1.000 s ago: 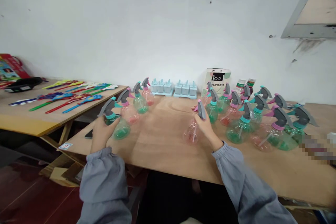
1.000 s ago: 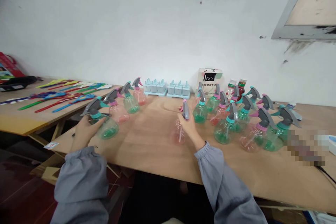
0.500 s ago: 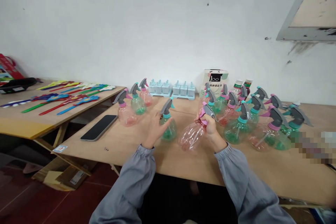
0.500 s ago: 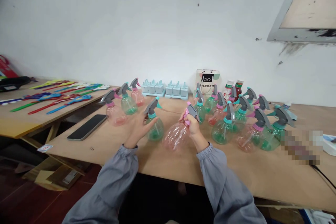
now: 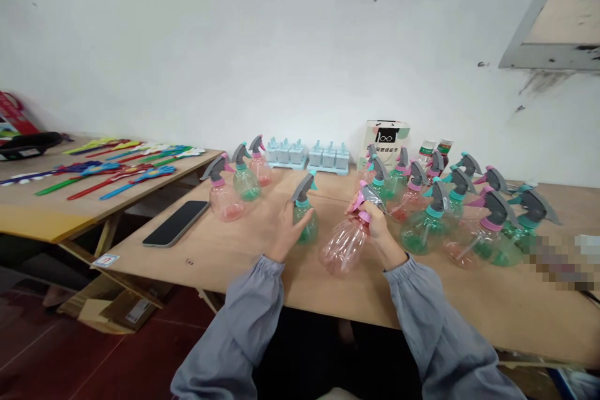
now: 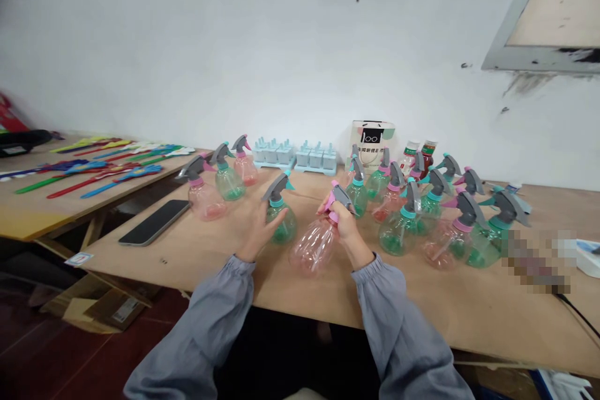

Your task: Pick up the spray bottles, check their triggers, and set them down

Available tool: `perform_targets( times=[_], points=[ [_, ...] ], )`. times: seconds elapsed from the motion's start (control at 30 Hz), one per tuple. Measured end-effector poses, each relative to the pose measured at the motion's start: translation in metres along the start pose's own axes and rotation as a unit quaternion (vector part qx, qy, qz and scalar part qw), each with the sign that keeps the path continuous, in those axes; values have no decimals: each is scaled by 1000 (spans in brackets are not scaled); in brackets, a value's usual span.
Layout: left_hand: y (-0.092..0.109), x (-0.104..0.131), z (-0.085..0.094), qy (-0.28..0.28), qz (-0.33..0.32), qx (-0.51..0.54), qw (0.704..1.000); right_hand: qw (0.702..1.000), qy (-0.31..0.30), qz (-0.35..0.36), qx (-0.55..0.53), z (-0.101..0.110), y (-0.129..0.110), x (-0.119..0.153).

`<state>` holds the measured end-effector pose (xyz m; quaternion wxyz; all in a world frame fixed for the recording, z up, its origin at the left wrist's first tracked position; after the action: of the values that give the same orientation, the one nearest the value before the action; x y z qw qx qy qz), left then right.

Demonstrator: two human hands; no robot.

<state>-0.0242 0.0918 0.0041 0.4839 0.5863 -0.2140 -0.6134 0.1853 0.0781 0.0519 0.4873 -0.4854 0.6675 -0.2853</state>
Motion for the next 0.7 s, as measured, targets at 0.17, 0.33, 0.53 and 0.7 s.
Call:
perform_targets(
  times=[0.17, 0.33, 0.53, 0.7],
  points=[
    [-6, -2, -2, 29, -41, -42, 998, 1000, -12, -7, -12, -2, -2, 1],
    [-9, -3, -3, 22, -40, -48, 998, 999, -10, 17, -33, -1, 0, 3],
    [-9, -3, -3, 39, -44, -39, 997, 999, -33, 24, 14, -4, 1, 1],
    [-8, -3, -2, 42, -41, -37, 998, 1000, 4, 25, 9, -6, 0, 4]
  ],
)
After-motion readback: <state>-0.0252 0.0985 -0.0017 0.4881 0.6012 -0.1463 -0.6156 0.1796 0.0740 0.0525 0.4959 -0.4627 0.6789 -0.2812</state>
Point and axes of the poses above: each hand's wrist, its own x-axis away from the middle knuckle, its own z-axis out of the back of the hand, y = z × x, the point moved 1 cm from there along -x, towards the middle knuckle, and after that the axes turned 8 degrees about z, right-handed, at the moved point
